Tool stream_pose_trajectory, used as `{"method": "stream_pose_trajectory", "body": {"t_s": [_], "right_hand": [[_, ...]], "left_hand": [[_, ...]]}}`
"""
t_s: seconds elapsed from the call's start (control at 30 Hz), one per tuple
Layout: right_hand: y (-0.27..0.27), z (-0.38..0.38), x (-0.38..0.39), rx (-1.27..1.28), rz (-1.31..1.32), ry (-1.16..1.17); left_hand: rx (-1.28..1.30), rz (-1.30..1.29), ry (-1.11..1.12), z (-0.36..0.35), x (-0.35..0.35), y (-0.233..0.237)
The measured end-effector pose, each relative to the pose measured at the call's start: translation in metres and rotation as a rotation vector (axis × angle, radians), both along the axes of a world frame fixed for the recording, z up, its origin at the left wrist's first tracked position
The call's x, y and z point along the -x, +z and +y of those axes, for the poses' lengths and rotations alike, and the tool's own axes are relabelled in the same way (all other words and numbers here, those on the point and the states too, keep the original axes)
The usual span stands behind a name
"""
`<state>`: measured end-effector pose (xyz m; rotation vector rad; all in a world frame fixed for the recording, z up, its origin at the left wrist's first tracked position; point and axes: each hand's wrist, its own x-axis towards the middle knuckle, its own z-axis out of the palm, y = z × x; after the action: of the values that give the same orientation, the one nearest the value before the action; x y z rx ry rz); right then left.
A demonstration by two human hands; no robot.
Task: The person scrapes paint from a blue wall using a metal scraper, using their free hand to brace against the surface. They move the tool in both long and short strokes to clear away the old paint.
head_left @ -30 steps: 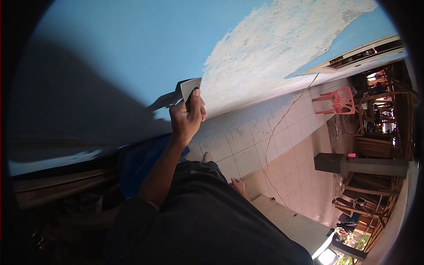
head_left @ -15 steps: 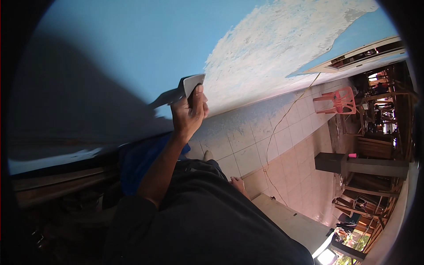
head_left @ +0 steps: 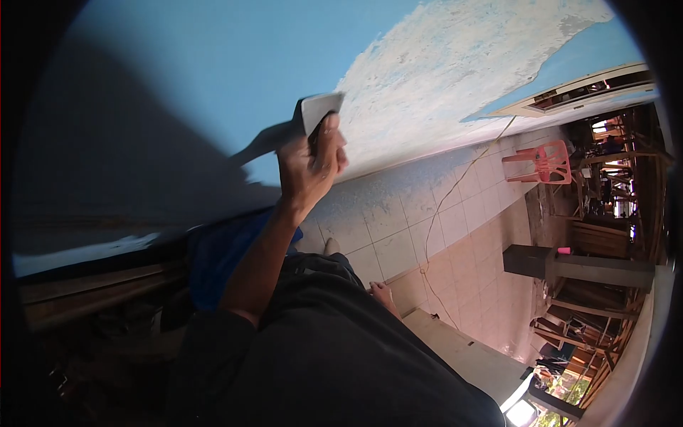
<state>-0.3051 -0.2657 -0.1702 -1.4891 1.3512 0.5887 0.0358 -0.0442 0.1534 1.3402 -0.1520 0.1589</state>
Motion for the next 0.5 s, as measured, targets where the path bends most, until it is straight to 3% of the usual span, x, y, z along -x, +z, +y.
{"method": "stream_pose_trajectory", "body": {"t_s": [0.07, 0.23, 0.4, 0.5], "right_hand": [[0.018, 0.004, -0.008, 0.032, 0.011, 0.059], [-0.004, 0.001, -0.005, 0.013, -0.013, -0.046], [0.018, 0.014, -0.008, 0.021, 0.004, 0.055], [0.006, 0.007, -0.007, 0.009, 0.008, 0.085]], "left_hand": [[0.01, -0.019, -0.007, 0.001, 0.001, 0.004], [-0.017, 0.039, 0.024, 0.009, 0.006, -0.024], [0.029, -0.028, 0.021, 0.009, 0.002, 0.008], [-0.01, -0.023, 0.013, 0.012, 0.003, -0.007]]}}
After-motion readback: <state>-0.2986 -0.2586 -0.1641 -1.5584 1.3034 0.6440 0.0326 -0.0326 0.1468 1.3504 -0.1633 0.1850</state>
